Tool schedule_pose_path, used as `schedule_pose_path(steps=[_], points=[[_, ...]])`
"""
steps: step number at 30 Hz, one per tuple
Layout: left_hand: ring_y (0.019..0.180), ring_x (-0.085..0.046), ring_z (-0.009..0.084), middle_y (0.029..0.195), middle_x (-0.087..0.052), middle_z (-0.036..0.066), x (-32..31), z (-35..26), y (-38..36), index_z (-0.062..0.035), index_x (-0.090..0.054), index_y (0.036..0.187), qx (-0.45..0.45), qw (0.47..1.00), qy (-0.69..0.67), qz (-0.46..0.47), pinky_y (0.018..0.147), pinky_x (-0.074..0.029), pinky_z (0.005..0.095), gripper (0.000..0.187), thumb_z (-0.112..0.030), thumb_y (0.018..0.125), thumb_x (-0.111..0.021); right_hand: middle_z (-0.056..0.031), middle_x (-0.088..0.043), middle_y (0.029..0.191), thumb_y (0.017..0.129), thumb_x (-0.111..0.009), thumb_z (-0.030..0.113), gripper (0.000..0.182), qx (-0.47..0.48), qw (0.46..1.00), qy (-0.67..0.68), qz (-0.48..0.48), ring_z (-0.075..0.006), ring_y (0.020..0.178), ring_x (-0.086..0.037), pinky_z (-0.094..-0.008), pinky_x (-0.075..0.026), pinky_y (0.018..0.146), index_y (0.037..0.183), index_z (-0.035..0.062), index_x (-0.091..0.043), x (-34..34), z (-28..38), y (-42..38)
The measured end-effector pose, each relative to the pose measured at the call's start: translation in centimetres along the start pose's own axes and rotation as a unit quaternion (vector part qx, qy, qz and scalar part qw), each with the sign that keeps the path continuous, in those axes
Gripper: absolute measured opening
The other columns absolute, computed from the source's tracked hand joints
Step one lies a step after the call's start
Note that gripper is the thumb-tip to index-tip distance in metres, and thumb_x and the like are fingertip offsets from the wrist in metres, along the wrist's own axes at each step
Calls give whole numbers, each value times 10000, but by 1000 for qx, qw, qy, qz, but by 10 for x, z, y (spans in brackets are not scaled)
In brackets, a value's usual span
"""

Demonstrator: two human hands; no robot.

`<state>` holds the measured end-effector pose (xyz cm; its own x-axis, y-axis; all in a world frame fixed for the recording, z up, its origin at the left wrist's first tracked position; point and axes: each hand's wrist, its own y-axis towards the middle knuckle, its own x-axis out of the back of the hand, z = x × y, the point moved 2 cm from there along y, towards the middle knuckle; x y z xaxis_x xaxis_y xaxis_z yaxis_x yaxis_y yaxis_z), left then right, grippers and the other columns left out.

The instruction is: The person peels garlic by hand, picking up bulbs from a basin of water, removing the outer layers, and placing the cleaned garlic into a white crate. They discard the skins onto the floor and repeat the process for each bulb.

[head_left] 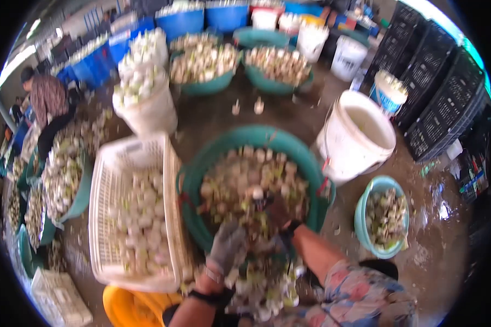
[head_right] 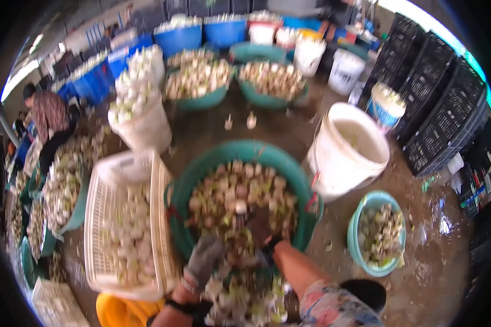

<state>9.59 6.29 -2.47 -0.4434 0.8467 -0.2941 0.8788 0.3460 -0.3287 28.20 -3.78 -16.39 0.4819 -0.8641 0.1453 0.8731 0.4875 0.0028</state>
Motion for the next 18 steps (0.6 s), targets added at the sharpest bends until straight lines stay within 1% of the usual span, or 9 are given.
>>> schedule_pose_path(steps=[1,3,4,6,9,12,14,16,18], points=[[740,-474,107,782,-499,7,6,10,2,-59,-492,765,-95,992,77,39,598,-397,286,115,-120,863,-495,-28,-587,732,792,-580,34,75,-12,998,57,9,-97,640,-522,-270,-430,550,865,21,-595,-7,50,-22],[936,-497,123,1057,-510,36,-4,2,0,-44,-399,1180,-43,996,-62,54,746,-430,266,359,-157,870,-538,12,-562,736,834,-596,117,107,2,983,160,87,-65,672,-505,-236,-419,584,875,18,-595,-19,111,-56],[991,-499,134,1142,-495,43,-5,3,0,-40,-301,1328,-65,990,-106,72,804,-433,259,535,-160,869,-549,-2,-584,775,855,-591,171,148,74,990,-45,114,-61,685,-505,-236,-426,605,887,27,-604,-14,117,-73],[1103,-463,151,1300,-398,68,1,5,-3,-55,-122,1418,-30,988,-98,117,900,-401,263,723,-160,863,-572,-24,-607,804,868,-574,247,210,-90,925,328,171,-82,687,-536,-245,-442,611,880,40,-606,-23,78,-81],[1119,-435,140,1325,-374,91,-6,-7,-20,-35,-184,1399,-145,982,108,61,912,-390,269,762,-61,794,-647,-51,-624,819,877,-551,292,245,-227,874,392,179,-118,695,-576,-256,-460,615,868,53,-604,-22,122,-104],[1030,-487,144,1202,-484,84,4,12,-16,-22,-297,1344,-173,969,174,5,870,-411,273,688,-60,766,-671,-75,-624,817,879,-540,324,290,-247,902,299,187,-152,717,-600,-252,-468,604,867,41,-600,-19,117,-119],[976,-519,148,1120,-545,79,5,2,-15,-15,-370,1303,-185,959,213,-30,845,-424,277,639,-81,752,-686,-102,-621,841,882,-546,299,282,-219,946,158,180,-161,750,-605,-257,-478,616,874,22,-599,-13,135,-124],[880,-559,174,950,-600,91,0,-12,-34,-6,-472,1203,-157,879,443,-84,798,-442,297,553,-145,721,-706,-112,-611,896,886,-549,264,268,-52,931,316,175,-156,777,-597,-269,-483,630,950,6,-582,-12,125,-118],[893,-577,225,939,-602,131,3,-1,-35,-8,-499,1175,-224,860,456,-56,793,-445,314,566,-210,694,-717,-29,-554,727,917,-471,218,191,-81,927,335,151,-123,595,-527,-273,-438,585,886,43,-541,-8,118,-118]])
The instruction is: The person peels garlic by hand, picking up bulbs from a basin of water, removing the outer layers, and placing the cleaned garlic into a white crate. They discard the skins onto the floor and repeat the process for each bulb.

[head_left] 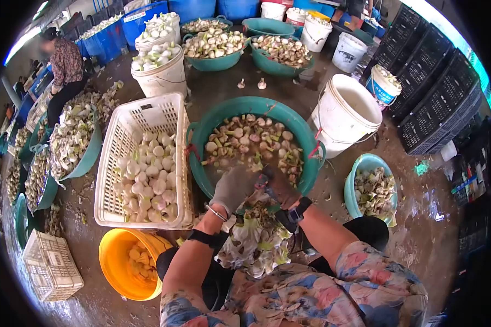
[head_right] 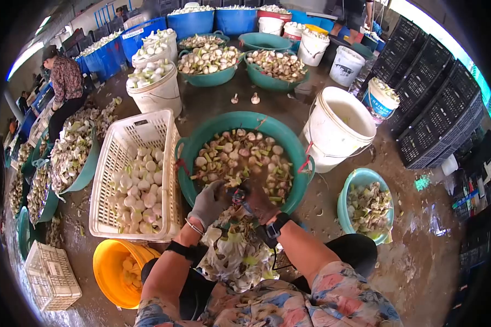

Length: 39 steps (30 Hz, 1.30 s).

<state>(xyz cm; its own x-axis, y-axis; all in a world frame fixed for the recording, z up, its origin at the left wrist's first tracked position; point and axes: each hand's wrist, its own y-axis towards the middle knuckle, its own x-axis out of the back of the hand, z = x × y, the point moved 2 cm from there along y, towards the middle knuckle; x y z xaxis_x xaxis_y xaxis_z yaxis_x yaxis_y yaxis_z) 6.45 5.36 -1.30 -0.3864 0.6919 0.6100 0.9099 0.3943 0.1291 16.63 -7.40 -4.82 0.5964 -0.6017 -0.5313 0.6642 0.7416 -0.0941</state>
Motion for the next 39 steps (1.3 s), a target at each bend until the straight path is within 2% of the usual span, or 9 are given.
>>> schedule_pose_path(steps=[2,3,7,18,21,31,34,36,39], points=[[901,-584,277,923,-613,144,-2,-7,-9,-15,-485,1190,-81,997,-9,2,804,-448,342,572,-206,696,-702,-25,-556,715,913,-453,179,172,95,970,-224,-21,-123,595,-532,-273,-440,568,853,40,-536,9,-6,-2],[901,-584,277,923,-613,144,-3,-10,-12,-15,-485,1190,-83,996,-9,2,804,-448,342,572,-206,696,-702,-7,-575,745,901,-470,168,173,-9,1000,4,-23,-113,595,-538,-258,-438,542,891,28,-571,-7,6,-10],[1089,-473,381,1192,-459,235,5,-34,-21,5,-384,1254,-29,1000,-9,5,886,-422,383,742,-208,643,-747,8,-587,753,886,-513,178,188,-1,996,-41,-78,-93,593,-538,-237,-426,516,950,29,-607,-24,18,-28],[898,-602,303,986,-602,134,6,-22,-16,-24,-430,1196,-19,996,-78,-33,744,-485,343,616,-233,702,-732,-18,-574,739,884,-503,150,150,-70,996,-38,-47,-113,584,-528,-261,-446,499,965,51,-582,-9,18,-26],[821,-616,142,985,-607,45,3,-12,-15,-64,-456,1199,161,765,-616,98,539,-417,214,461,-314,845,-612,-7,-591,812,828,-553,50,162,34,941,-335,-46,-99,675,-558,-258,-474,566,986,43,-585,-18,33,-34],[774,-612,165,903,-619,84,11,-11,-12,-36,-536,1116,178,803,-562,93,610,-460,266,414,-385,897,-501,-91,-607,981,835,-583,128,263,-28,989,135,-51,-202,887,-590,-325,-500,775,1068,6,-577,-26,13,-27],[803,-615,205,943,-596,110,13,-11,-5,-7,-566,1060,238,857,-454,54,697,-514,322,347,-311,900,-522,-76,-607,959,851,-552,137,259,152,939,-306,-29,-200,854,-597,-343,-516,738,1083,20,-562,-31,18,-29],[714,-623,203,912,-591,108,12,-22,-7,-6,-560,1052,-170,962,57,-205,622,-522,307,316,-280,898,-523,-74,-605,943,844,-555,125,255,-80,987,-38,-131,-199,819,-605,-346,-525,701,1076,19,-558,-24,14,-38],[749,-625,184,919,-592,62,4,-23,-12,-32,-516,1059,15,961,-277,-3,631,-514,301,220,-162,883,-538,-74,-607,930,810,-594,86,246,-82,995,26,-58,-206,801,-612,-350,-532,681,1043,9,-571,-18,3,-41]])
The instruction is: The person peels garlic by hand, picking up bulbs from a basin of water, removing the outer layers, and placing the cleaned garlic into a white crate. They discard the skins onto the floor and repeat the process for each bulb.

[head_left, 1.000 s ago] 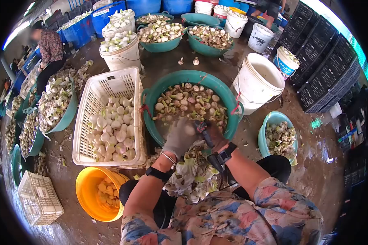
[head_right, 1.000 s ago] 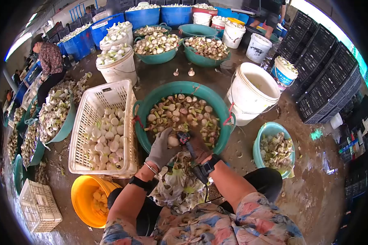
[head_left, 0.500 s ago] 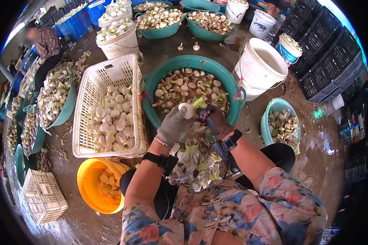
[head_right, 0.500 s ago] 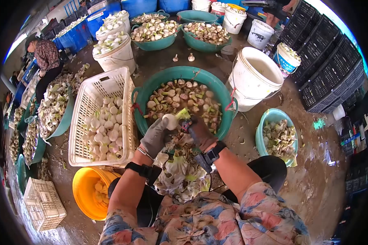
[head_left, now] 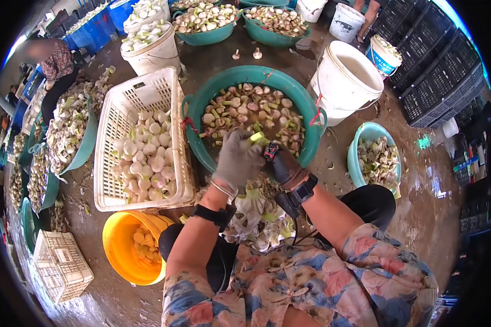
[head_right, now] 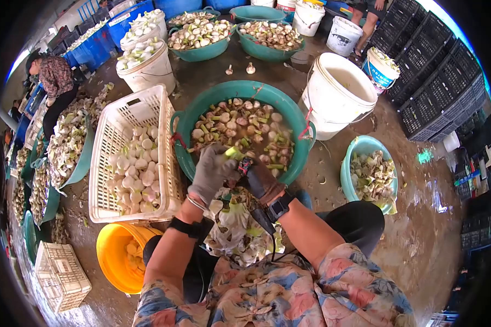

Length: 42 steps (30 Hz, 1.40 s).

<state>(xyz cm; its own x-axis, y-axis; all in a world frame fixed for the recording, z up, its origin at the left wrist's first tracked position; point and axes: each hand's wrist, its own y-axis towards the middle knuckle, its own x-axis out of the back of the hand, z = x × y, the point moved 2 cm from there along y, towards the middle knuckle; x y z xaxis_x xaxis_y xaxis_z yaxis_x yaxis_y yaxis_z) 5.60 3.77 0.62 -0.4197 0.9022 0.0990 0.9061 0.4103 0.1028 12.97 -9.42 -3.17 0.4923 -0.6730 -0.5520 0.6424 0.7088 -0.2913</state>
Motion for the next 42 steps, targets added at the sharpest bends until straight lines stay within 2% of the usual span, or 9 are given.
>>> schedule_pose_path(steps=[3,4,7,18,25,29,33,40,42], points=[[865,-607,170,943,-583,10,0,10,-1,-53,-473,1066,158,955,-237,82,699,-511,321,209,-115,881,-547,-81,-610,901,830,-584,172,223,205,895,-396,25,-200,803,-608,-343,-514,659,1007,36,-598,31,-21,19],[858,-607,168,940,-584,11,2,11,-3,-51,-475,1067,164,937,-301,66,697,-515,319,208,-117,883,-546,-123,-619,882,816,-595,233,283,345,672,-653,54,-211,771,-620,-352,-501,653,1017,34,-600,6,14,-7],[881,-596,167,951,-581,25,0,20,-2,-48,-488,1068,149,914,-375,47,742,-516,333,203,-138,893,-540,-163,-628,817,777,-624,223,303,21,939,-337,-61,-247,726,-632,-371,-498,655,996,15,-599,34,3,19],[1011,-556,293,1091,-566,154,20,12,4,-12,-493,1105,96,803,-588,32,829,-486,429,317,-269,922,-472,-169,-631,800,694,-646,263,270,-22,597,-777,199,-369,762,-608,-428,-470,690,871,61,-622,20,-58,-34],[927,-593,245,1004,-596,116,11,14,3,-24,-529,1044,169,848,-502,16,785,-500,384,246,-233,922,-485,-12,-609,833,852,-548,136,126,83,993,-85,14,-103,717,-575,-279,-468,605,902,32,-599,-20,31,4],[944,-588,248,1042,-587,114,11,18,6,-9,-537,1050,117,911,-396,-6,856,-483,393,279,-242,945,-425,-61,-618,827,814,-567,111,119,75,964,-255,-15,-119,744,-578,-281,-475,636,876,19,-611,-8,25,18],[1082,-520,254,1105,-562,139,11,26,11,-16,-538,1060,118,878,-462,31,897,-442,381,315,-285,939,-426,-158,-627,766,701,-609,163,205,109,631,-749,172,-332,719,-627,-410,-492,654,862,36,-616,21,-61,8],[1148,-481,284,1165,-546,134,12,22,7,-35,-513,1116,80,945,-314,44,902,-430,403,351,-319,940,-408,-153,-635,830,742,-628,168,247,62,646,-748,136,-290,734,-636,-392,-496,642,939,20,-608,-2,-12,-5],[1146,-483,286,1161,-545,143,12,20,9,-20,-506,1125,79,961,-264,26,909,-429,405,358,-311,943,-403,-86,-633,824,793,-628,158,233,92,979,-174,45,-167,712,-626,-318,-502,608,977,17,-604,4,0,9]])
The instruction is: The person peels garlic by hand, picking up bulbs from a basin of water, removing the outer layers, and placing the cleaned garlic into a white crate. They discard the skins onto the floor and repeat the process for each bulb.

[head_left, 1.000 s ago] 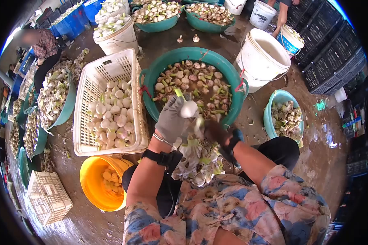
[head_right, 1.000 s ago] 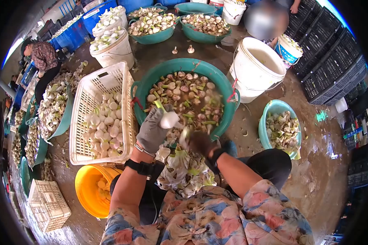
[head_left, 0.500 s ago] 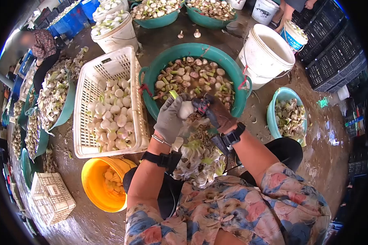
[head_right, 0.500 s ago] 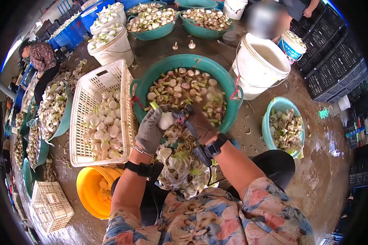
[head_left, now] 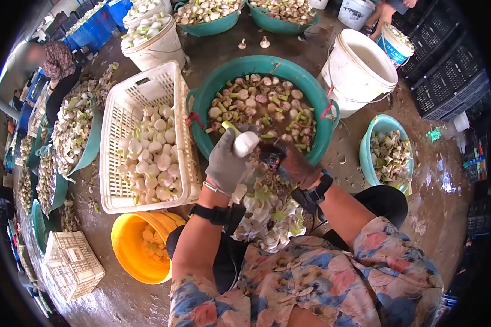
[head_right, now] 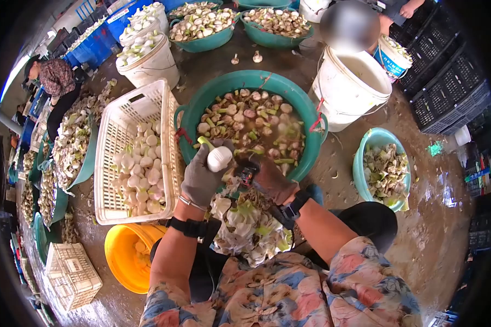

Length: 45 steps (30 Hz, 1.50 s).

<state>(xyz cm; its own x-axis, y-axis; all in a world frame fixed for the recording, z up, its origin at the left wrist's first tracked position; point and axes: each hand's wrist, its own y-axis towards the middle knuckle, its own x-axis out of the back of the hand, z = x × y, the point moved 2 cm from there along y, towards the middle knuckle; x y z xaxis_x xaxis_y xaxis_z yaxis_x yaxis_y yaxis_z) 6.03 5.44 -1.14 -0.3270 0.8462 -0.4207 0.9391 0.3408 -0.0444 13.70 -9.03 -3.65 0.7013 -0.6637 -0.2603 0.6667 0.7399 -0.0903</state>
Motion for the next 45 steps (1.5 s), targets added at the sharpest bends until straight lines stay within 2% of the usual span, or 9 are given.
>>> schedule_pose_path(steps=[14,18,23,24,28,31,33,42,45], points=[[1028,-531,305,1109,-540,177,66,-58,22,-8,-436,1177,-147,940,-290,-104,922,-440,409,497,-419,899,-470,-103,-641,777,756,-598,210,139,33,883,-375,281,-235,712,-604,-366,-461,658,811,90,-645,-17,-43,36],[1054,-511,315,1134,-528,176,76,-57,17,40,-375,1231,-58,891,-305,-333,926,-418,397,611,-454,886,-474,-157,-620,735,782,-578,174,160,8,870,-492,-8,-305,713,-606,-427,-469,645,886,55,-607,59,-48,81],[967,-555,247,1080,-564,127,58,-15,32,-24,-490,1130,55,965,-176,-188,819,-454,359,338,-291,925,-460,-165,-613,790,829,-549,184,186,-176,634,-745,112,-297,709,-608,-417,-490,645,933,41,-609,94,-85,139],[967,-555,247,1080,-564,127,53,-13,33,-24,-490,1130,56,964,-175,-190,819,-454,359,338,-291,925,-460,-157,-608,820,837,-540,180,160,43,563,-822,74,-285,748,-602,-424,-486,644,932,75,-613,100,-111,134],[883,-589,215,1008,-594,103,38,-9,32,-35,-511,1115,87,973,-113,-181,760,-466,329,278,-233,929,-454,-184,-599,879,834,-532,146,152,-110,566,-804,146,-305,791,-589,-433,-475,628,943,66,-601,103,-132,148],[870,-592,209,998,-599,98,36,-10,28,-36,-522,1103,100,971,-119,-182,741,-461,316,253,-204,926,-454,-174,-593,848,819,-532,95,124,-99,824,-556,51,-285,791,-582,-392,-469,608,912,47,-599,141,-158,146],[870,-589,201,1003,-596,93,33,-10,24,-40,-525,1102,112,973,-85,-184,736,-455,308,252,-204,919,-471,-128,-592,796,814,-503,42,120,-49,971,219,77,-216,741,-586,-331,-468,600,878,33,-604,149,-157,137],[860,-584,171,997,-601,81,30,-25,15,-38,-535,1098,18,979,-26,-202,745,-450,294,238,-170,909,-473,-90,-605,803,830,-519,104,155,-96,942,-299,120,-197,697,-581,-331,-480,626,940,28,-597,41,-57,126],[847,-589,172,984,-603,76,30,-22,14,-24,-531,1105,40,984,-13,-173,729,-456,285,256,-158,890,-498,-186,-614,929,829,-519,114,263,-116,731,-673,-15,-306,775,-601,-422,-486,663,1069,16,-565,94,-105,170]])
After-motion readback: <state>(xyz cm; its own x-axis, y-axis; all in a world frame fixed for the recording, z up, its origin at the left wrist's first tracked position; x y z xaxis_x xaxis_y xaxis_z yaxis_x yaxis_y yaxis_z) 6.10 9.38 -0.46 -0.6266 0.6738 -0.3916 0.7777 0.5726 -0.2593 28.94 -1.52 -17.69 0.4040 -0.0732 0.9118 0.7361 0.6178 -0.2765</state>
